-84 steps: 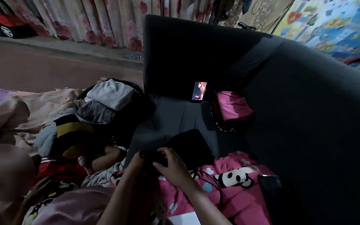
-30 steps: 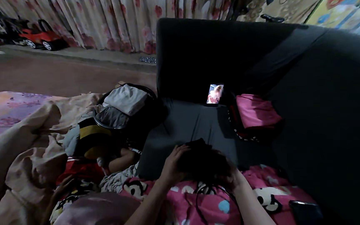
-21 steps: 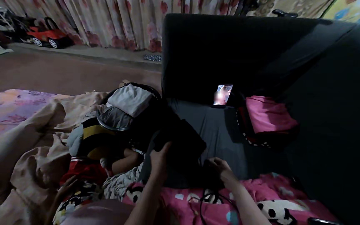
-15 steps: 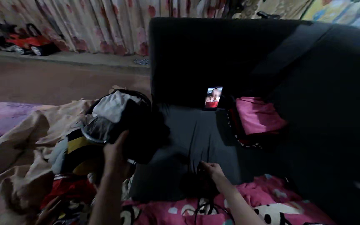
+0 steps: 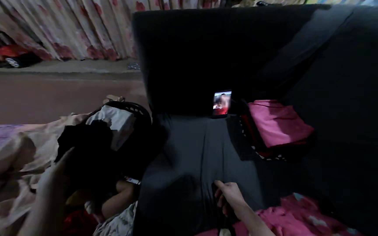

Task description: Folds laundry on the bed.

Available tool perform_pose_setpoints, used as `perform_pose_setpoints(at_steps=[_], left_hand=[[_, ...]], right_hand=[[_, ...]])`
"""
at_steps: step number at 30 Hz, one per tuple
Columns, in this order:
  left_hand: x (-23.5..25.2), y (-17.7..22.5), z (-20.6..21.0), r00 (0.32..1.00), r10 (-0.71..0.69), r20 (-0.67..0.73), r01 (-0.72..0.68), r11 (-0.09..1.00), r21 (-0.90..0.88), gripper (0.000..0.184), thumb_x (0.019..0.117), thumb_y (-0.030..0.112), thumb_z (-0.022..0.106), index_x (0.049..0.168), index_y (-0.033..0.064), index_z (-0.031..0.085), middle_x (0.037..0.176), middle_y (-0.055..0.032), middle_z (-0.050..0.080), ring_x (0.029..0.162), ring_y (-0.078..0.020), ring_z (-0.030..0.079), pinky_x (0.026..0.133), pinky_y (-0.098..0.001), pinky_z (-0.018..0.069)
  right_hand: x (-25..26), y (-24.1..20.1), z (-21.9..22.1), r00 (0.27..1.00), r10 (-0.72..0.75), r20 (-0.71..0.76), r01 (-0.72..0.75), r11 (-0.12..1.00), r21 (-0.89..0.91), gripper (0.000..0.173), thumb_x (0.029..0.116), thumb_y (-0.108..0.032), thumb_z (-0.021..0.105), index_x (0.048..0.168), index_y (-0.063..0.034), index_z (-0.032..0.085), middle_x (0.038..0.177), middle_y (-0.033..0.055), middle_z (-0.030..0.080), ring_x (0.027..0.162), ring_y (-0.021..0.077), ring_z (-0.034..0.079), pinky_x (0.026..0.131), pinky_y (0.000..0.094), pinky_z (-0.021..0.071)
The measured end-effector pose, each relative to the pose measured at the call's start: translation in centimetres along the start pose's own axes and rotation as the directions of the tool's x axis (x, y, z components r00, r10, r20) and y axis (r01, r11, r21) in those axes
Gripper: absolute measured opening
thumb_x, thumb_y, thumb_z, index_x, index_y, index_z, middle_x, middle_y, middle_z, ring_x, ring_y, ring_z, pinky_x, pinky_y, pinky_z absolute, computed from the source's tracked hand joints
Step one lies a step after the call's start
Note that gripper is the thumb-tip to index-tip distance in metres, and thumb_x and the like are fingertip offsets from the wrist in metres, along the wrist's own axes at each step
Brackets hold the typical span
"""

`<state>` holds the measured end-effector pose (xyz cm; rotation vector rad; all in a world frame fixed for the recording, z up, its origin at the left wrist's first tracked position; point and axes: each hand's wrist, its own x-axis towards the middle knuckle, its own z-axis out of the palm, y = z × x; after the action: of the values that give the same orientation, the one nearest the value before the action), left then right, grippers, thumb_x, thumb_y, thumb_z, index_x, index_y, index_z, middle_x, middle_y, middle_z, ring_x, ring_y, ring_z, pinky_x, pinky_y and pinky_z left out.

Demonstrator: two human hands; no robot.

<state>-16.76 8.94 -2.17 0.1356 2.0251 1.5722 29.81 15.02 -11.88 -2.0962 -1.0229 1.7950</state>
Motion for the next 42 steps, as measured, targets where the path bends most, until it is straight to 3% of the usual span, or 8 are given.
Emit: perform_pose_setpoints(at_steps=[5,10,16,22,29,32,37,42], left_hand=[[6.4,-4.3,-0.8,0.967,0.174,-0.184,-0.156,0.982,0.109,0.075,0.0961,0.048,0.067,0.152,0.0057,0.04,0.147,-0.0199,0.05,0.133,-0.031,0.051,0.107,-0.0525,0.0441],[4.0,-0.2,2.9,0.876,0.482,-0.022,-0.333,0.637,0.695,0.053,0.1117,0.026,0.037,0.158,0.0015,0.031,0.161,-0.0382,0.018,0.147,-0.0601,0.019,0.113,-0.074,0.0206],[9.6,0.0,6.7,0.81,0.552,0.195,-0.524,0.534,0.663,0.085,0.0968,0.076,0.038,0.163,0.0234,0.03,0.169,-0.0262,0.007,0.151,-0.0586,0.003,0.106,-0.0879,0.0031],[7.7,-2.0,8.7,0.754,0.582,0.303,-0.652,0.615,0.442,0.053,0.1084,0.037,0.043,0.153,0.0082,0.042,0.155,-0.022,0.042,0.143,-0.0374,0.041,0.116,-0.0597,0.0329],[7.5,-3.8,7.9,0.818,0.531,0.221,-0.566,0.678,0.47,0.051,0.1089,0.029,0.044,0.154,0.005,0.04,0.152,-0.0263,0.045,0.142,-0.0427,0.041,0.112,-0.0656,0.03],[2.6,-2.9,9.8,0.889,0.443,0.114,-0.449,0.793,0.411,0.044,0.1095,0.021,0.044,0.147,-0.0018,0.046,0.144,-0.0234,0.052,0.132,-0.0288,0.051,0.113,-0.0449,0.0368],[9.5,-4.7,5.9,0.787,0.562,0.254,-0.592,0.572,0.568,0.06,0.1099,0.036,0.039,0.156,-0.0021,0.034,0.162,-0.0372,0.016,0.15,-0.0587,0.012,0.117,-0.0741,0.0115],[8.4,-6.6,4.9,0.856,0.465,0.226,-0.47,0.518,0.715,0.071,0.1097,0.053,0.024,0.165,0.0097,0.012,0.166,-0.0341,-0.003,0.15,-0.0604,0.005,0.115,-0.0746,0.0179]], right_hand=[[0.5,0.1,0.0,1.0,0.021,-0.012,-0.021,1.0,-0.005,0.052,0.109,-0.041,0.049,0.081,-0.0015,0.067,0.057,0.009,0.065,0.041,0.0197,0.061,0.038,0.0345,0.052],[0.3,0.1,0.1,1.0,0.019,-0.008,-0.019,1.0,-0.006,0.052,0.1092,-0.041,0.05,0.08,-0.0013,0.067,0.056,0.0086,0.065,0.04,0.0186,0.06,0.038,0.0333,0.0512],[0.3,0.2,0.0,1.0,0.003,-0.004,-0.003,1.0,-0.029,0.053,0.1087,-0.042,0.049,0.08,-0.0018,0.068,0.058,0.0076,0.066,0.042,0.0171,0.061,0.04,0.032,0.0518],[0.8,-0.1,0.6,0.997,0.07,-0.037,-0.072,0.996,-0.056,0.052,0.1084,-0.042,0.05,0.079,-0.0025,0.066,0.058,0.0079,0.066,0.042,0.0176,0.062,0.04,0.0323,0.0529],[0.9,-0.5,1.2,0.992,0.104,-0.071,-0.109,0.991,-0.077,0.051,0.1095,-0.039,0.048,0.078,-0.0029,0.064,0.058,0.0081,0.066,0.041,0.0181,0.062,0.039,0.0325,0.0531],[1.3,-0.3,1.4,0.991,0.099,-0.086,-0.106,0.99,-0.091,0.049,0.109,-0.04,0.049,0.078,-0.0042,0.063,0.057,0.0067,0.065,0.04,0.0171,0.061,0.039,0.0316,0.052],[0.9,-0.3,1.2,0.997,0.065,-0.052,-0.069,0.994,-0.084,0.049,0.109,-0.042,0.048,0.081,-0.0043,0.063,0.058,0.0065,0.065,0.041,0.0166,0.061,0.04,0.0316,0.0521],[0.4,0.4,0.6,1.0,-0.027,-0.005,0.027,0.996,-0.08,0.051,0.109,-0.043,0.047,0.083,-0.0034,0.067,0.062,0.0066,0.068,0.046,0.0168,0.064,0.043,0.032,0.0545]])
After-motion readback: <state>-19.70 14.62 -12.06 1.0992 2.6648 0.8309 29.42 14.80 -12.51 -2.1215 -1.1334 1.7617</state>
